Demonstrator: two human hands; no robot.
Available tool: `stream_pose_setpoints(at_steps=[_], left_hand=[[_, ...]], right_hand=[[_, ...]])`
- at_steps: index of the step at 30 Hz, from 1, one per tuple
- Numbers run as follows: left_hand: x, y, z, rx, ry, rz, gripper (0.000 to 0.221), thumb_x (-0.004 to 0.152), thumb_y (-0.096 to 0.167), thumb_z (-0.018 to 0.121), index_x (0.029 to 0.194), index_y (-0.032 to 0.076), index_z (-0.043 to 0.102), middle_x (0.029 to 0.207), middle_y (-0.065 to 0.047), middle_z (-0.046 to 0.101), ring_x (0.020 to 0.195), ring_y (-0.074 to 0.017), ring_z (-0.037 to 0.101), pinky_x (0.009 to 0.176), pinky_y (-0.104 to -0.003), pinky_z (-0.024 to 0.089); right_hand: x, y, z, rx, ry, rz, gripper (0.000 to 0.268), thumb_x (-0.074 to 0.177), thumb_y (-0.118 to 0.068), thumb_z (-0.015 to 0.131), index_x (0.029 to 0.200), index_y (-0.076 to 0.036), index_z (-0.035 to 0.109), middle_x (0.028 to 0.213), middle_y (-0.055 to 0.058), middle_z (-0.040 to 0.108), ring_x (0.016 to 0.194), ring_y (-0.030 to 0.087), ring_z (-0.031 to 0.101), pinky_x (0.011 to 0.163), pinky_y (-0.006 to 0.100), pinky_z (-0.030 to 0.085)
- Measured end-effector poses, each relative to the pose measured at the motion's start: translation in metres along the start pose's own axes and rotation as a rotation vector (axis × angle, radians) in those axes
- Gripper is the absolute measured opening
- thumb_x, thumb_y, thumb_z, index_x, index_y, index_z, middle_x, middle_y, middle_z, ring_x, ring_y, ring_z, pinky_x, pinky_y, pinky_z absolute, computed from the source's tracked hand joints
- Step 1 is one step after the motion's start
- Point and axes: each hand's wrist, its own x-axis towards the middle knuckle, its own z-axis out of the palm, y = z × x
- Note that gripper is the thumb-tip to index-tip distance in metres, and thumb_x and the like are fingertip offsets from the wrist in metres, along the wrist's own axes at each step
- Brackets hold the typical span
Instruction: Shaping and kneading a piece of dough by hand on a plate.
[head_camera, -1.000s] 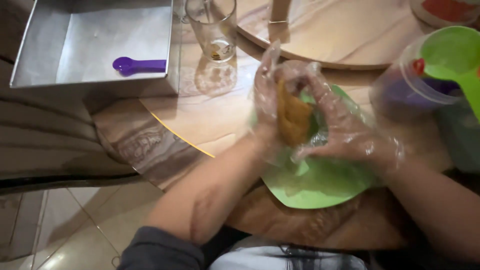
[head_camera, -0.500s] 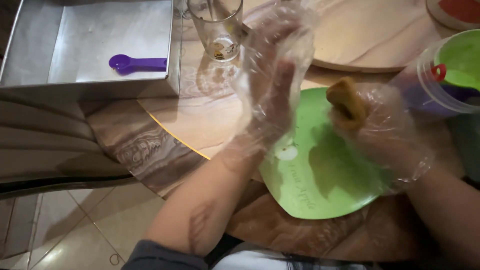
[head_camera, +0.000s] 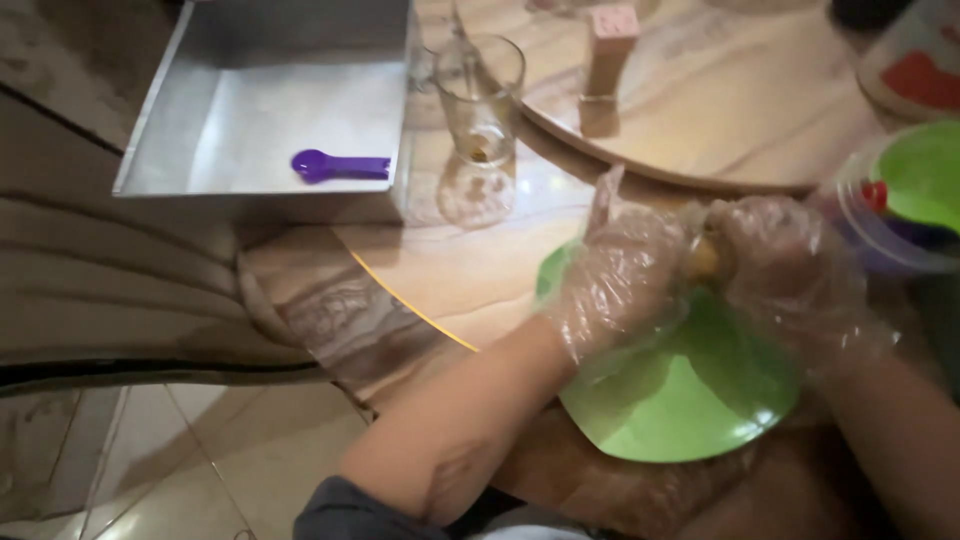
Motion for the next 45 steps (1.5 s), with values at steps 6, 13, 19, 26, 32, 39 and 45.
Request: stream_pose_setpoints(at_steps=[6, 13, 19, 26, 32, 39, 45], left_hand=[[-0.009, 0.000, -0.023, -0.157, -0.070, 0.012, 0.018, 0.087, 0.011, 0.059, 0.093, 0.010, 0.076, 0.084, -0.007, 0.073, 0.061, -0.0198, 0.067, 0.060, -0.032, 0.057], [0.003, -0.032, 0.019, -0.322, 0.214, -0.120, 0.029, 0.076, 0.026, 0.070, 0.103, 0.015, 0.074, 0.087, -0.005, 0.072, 0.077, -0.0234, 0.066, 0.072, -0.037, 0.053], [0.012, -0.039, 0.012, -0.842, -0.026, -0.364, 0.035, 0.070, 0.031, 0.078, 0.092, 0.004, 0.075, 0.086, -0.005, 0.076, 0.080, -0.0158, 0.072, 0.076, -0.027, 0.059], [0.008, -0.037, -0.003, -1.045, -0.036, -0.320, 0.051, 0.062, 0.048, 0.076, 0.089, 0.005, 0.075, 0.080, -0.007, 0.075, 0.078, -0.0203, 0.072, 0.078, -0.031, 0.059], [0.006, -0.025, -0.011, -0.928, -0.035, -0.241, 0.046, 0.078, 0.047, 0.065, 0.092, 0.004, 0.075, 0.077, -0.007, 0.074, 0.067, -0.0168, 0.068, 0.064, -0.029, 0.057], [0.009, -0.030, 0.002, -0.856, -0.003, -0.234, 0.069, 0.069, 0.063, 0.058, 0.098, 0.002, 0.072, 0.078, -0.008, 0.067, 0.067, -0.0182, 0.065, 0.060, -0.030, 0.055], [0.011, -0.029, 0.013, -1.069, 0.119, -0.227, 0.080, 0.060, 0.064, 0.065, 0.109, 0.002, 0.073, 0.094, -0.013, 0.078, 0.084, -0.0221, 0.076, 0.077, -0.027, 0.064]], right_hand=[[0.023, -0.026, -0.028, 0.587, -0.007, 0.154, 0.008, 0.086, -0.014, 0.075, 0.088, -0.009, 0.070, 0.077, -0.001, 0.073, 0.063, 0.012, 0.066, 0.060, 0.025, 0.059], [0.008, -0.014, -0.016, 0.433, 0.226, 0.037, 0.073, 0.068, 0.005, 0.082, 0.138, 0.001, 0.061, 0.134, 0.022, 0.063, 0.117, 0.037, 0.064, 0.104, 0.046, 0.055], [0.010, -0.009, -0.011, 0.418, 0.415, 0.013, 0.065, 0.072, 0.002, 0.094, 0.130, 0.004, 0.065, 0.130, 0.025, 0.066, 0.113, 0.037, 0.066, 0.103, 0.047, 0.058], [0.018, -0.021, -0.037, 0.813, 0.217, 0.326, 0.044, 0.084, 0.014, 0.074, 0.127, 0.018, 0.064, 0.113, 0.029, 0.070, 0.095, 0.031, 0.069, 0.086, 0.036, 0.059], [0.008, -0.013, -0.020, 0.969, 0.144, 0.613, 0.031, 0.092, 0.005, 0.068, 0.123, 0.008, 0.065, 0.115, 0.020, 0.071, 0.097, 0.023, 0.067, 0.086, 0.029, 0.056], [0.020, -0.023, -0.040, 1.242, -0.071, 0.685, 0.053, 0.087, 0.004, 0.060, 0.139, -0.002, 0.052, 0.128, 0.017, 0.066, 0.106, 0.026, 0.069, 0.094, 0.031, 0.061], [0.006, -0.005, 0.003, 1.434, 0.009, 0.472, 0.056, 0.083, 0.008, 0.063, 0.130, -0.010, 0.040, 0.127, 0.020, 0.063, 0.102, 0.027, 0.068, 0.086, 0.035, 0.063]])
